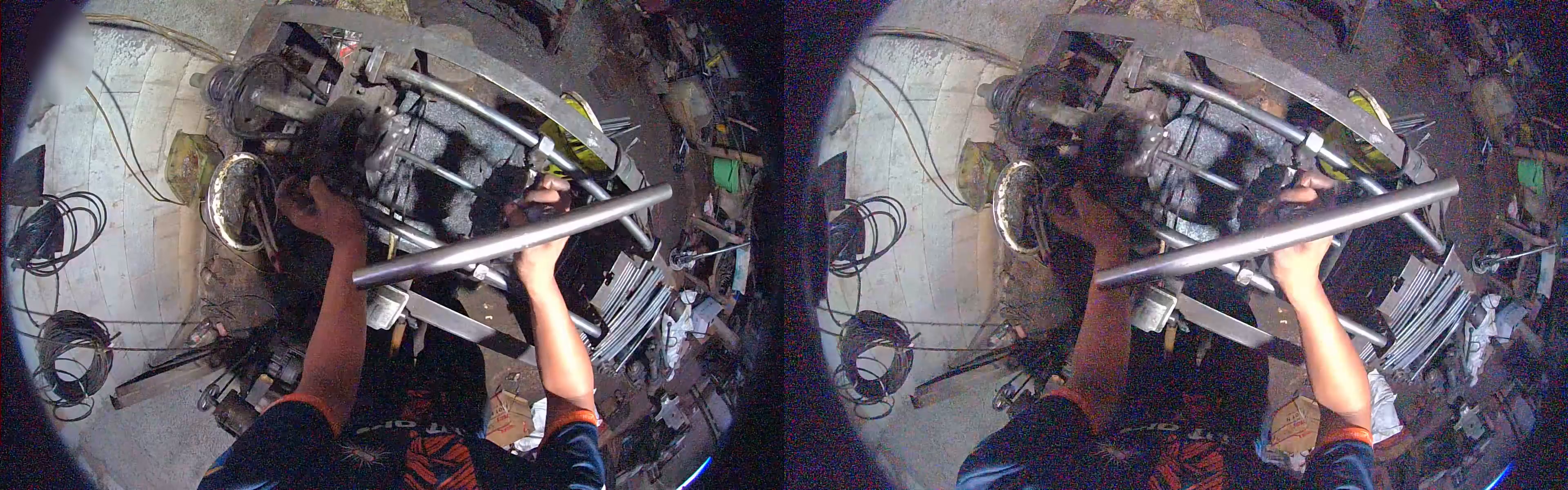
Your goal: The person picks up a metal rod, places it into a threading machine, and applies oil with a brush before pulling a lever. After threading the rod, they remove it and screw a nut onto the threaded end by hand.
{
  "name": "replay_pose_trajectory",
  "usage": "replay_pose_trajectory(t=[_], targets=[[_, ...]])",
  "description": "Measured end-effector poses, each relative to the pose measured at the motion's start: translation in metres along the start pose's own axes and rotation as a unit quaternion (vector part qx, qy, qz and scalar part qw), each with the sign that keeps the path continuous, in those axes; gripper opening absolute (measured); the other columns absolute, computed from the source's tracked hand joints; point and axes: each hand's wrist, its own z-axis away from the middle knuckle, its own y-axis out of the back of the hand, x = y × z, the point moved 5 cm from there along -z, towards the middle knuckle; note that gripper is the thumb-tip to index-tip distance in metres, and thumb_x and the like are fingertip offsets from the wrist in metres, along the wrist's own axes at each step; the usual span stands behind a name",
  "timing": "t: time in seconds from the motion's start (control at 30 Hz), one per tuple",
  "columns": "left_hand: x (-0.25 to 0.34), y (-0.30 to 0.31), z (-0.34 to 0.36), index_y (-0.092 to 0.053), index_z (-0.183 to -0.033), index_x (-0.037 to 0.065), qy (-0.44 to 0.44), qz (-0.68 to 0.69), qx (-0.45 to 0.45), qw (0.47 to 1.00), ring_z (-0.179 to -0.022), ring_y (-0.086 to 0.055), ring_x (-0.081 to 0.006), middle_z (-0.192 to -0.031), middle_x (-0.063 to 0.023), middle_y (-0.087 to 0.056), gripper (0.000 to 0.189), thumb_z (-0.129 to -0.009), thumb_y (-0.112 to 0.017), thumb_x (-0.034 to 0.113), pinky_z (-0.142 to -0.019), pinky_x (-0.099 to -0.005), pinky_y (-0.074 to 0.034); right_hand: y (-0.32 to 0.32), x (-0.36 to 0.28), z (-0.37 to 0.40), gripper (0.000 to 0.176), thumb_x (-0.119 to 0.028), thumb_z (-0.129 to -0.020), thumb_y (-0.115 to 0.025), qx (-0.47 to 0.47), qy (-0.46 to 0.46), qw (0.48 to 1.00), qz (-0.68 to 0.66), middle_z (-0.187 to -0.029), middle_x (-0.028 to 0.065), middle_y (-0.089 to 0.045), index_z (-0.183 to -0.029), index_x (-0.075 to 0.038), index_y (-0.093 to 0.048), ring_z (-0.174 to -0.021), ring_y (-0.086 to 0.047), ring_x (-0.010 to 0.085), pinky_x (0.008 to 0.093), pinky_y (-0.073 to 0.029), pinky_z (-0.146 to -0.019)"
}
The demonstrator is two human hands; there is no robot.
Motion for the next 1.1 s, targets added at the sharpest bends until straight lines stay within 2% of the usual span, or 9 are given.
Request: replay_pose_trajectory(t=[0.33, 0.43, 0.5, 0.57, 0.73, 0.87, 0.9, 0.97, 1.1], targets=[[-0.012, 0.002, 0.001, -0.042, -0.114, -0.001, 0.086, 0.047, 0.004, 0.995, -0.102, -0.043, -0.0230, -0.113, -0.0131, -0.046, 0.034, -0.086, -0.057, 0.011, -0.094, -0.0374, -0.034, 0.003, -0.006, -0.004, 0.028, -0.003, -0.063, -0.071, -0.019, 0.070, 0.995, 0.062, -0.097, 0.0058, -0.046, -0.083, -0.007, -0.052, -0.087, -0.047, 0.0175, 0.0317, -0.043, -0.077], [-0.034, 0.010, 0.002, -0.042, -0.119, -0.001, -0.067, -0.151, 0.036, 0.986, -0.104, -0.044, -0.0231, -0.116, -0.0140, -0.047, 0.037, -0.087, -0.058, 0.011, -0.095, -0.0370, -0.034, 0.000, 0.012, -0.004, 0.033, -0.008, -0.068, -0.073, -0.019, 0.030, 0.999, -0.001, -0.092, 0.0034, -0.047, -0.092, -0.005, -0.050, -0.078, -0.050, 0.0137, 0.0270, -0.047, -0.066], [-0.013, 0.009, -0.002, -0.043, -0.119, -0.001, -0.026, -0.104, -0.006, 0.994, -0.104, -0.046, -0.0229, -0.115, -0.0136, -0.048, 0.037, -0.087, -0.057, 0.009, -0.095, -0.0365, -0.035, -0.004, 0.025, 0.001, 0.027, -0.006, -0.071, -0.070, -0.032, -0.084, 0.967, -0.238, -0.089, 0.0035, -0.050, -0.091, -0.005, -0.053, -0.088, -0.053, 0.0159, 0.0304, -0.048, -0.074], [0.011, 0.007, -0.004, -0.043, -0.120, -0.001, 0.011, -0.052, -0.049, 0.997, -0.104, -0.047, -0.0226, -0.115, -0.0132, -0.050, 0.036, -0.088, -0.057, 0.008, -0.095, -0.0360, -0.036, 0.005, 0.013, -0.007, 0.024, -0.006, -0.070, -0.070, -0.059, 0.121, 0.986, 0.101, -0.093, 0.0052, -0.053, -0.089, -0.005, -0.056, -0.097, -0.052, 0.0197, 0.0347, -0.045, -0.084], [0.051, 0.042, -0.001, -0.048, -0.115, -0.001, -0.025, -0.059, -0.163, 0.985, -0.103, -0.050, -0.0210, -0.110, -0.0103, -0.054, 0.029, -0.089, -0.055, 0.006, -0.094, -0.0345, -0.038, 0.023, -0.035, 0.004, 0.078, -0.022, -0.067, -0.075, -0.129, 0.043, 0.965, 0.227, -0.134, 0.0246, -0.039, -0.133, -0.004, -0.038, -0.128, -0.034, 0.0422, 0.0524, -0.027, -0.105], [0.059, 0.110, 0.027, -0.050, -0.112, -0.001, 0.032, -0.019, -0.162, 0.986, -0.098, -0.052, -0.0190, -0.106, -0.0083, -0.055, 0.027, -0.087, -0.056, 0.005, -0.090, -0.0323, -0.040, 0.064, -0.074, 0.013, 0.046, -0.021, -0.073, -0.069, -0.183, -0.037, 0.926, 0.330, -0.106, 0.0231, -0.062, -0.113, -0.002, -0.060, -0.088, -0.063, 0.0384, 0.0445, -0.051, -0.078], [0.067, 0.129, 0.041, -0.050, -0.111, -0.001, 0.019, -0.067, -0.154, 0.986, -0.095, -0.052, -0.0185, -0.103, -0.0077, -0.056, 0.026, -0.086, -0.057, 0.004, -0.089, -0.0319, -0.041, 0.070, -0.088, 0.011, 0.046, -0.018, -0.073, -0.067, -0.176, -0.048, 0.934, 0.306, -0.109, 0.0213, -0.061, -0.115, -0.004, -0.059, -0.096, -0.060, 0.0372, 0.0442, -0.048, -0.083], [0.085, 0.163, 0.069, -0.054, -0.106, -0.001, 0.005, -0.101, -0.179, 0.979, -0.091, -0.054, -0.0171, -0.099, -0.0072, -0.058, 0.022, -0.085, -0.058, 0.003, -0.083, -0.0308, -0.043, 0.068, -0.125, 0.008, 0.047, -0.017, -0.072, -0.067, -0.076, 0.173, 0.929, 0.318, -0.114, 0.0179, -0.057, -0.117, -0.006, -0.058, -0.108, -0.054, 0.0341, 0.0440, -0.042, -0.092], [-0.004, 0.224, 0.130, -0.060, -0.097, 0.004, 0.121, -0.099, -0.331, 0.931, -0.072, -0.055, -0.0108, -0.084, -0.0022, -0.059, 0.016, -0.086, -0.062, 0.014, -0.063, -0.0273, -0.045, 0.034, -0.130, 0.007, 0.060, -0.021, -0.069, -0.068, -0.154, 0.203, 0.859, 0.444, -0.127, 0.0176, -0.046, -0.125, -0.010, -0.049, -0.127, -0.037, 0.0365, 0.0584, -0.025, -0.105]])
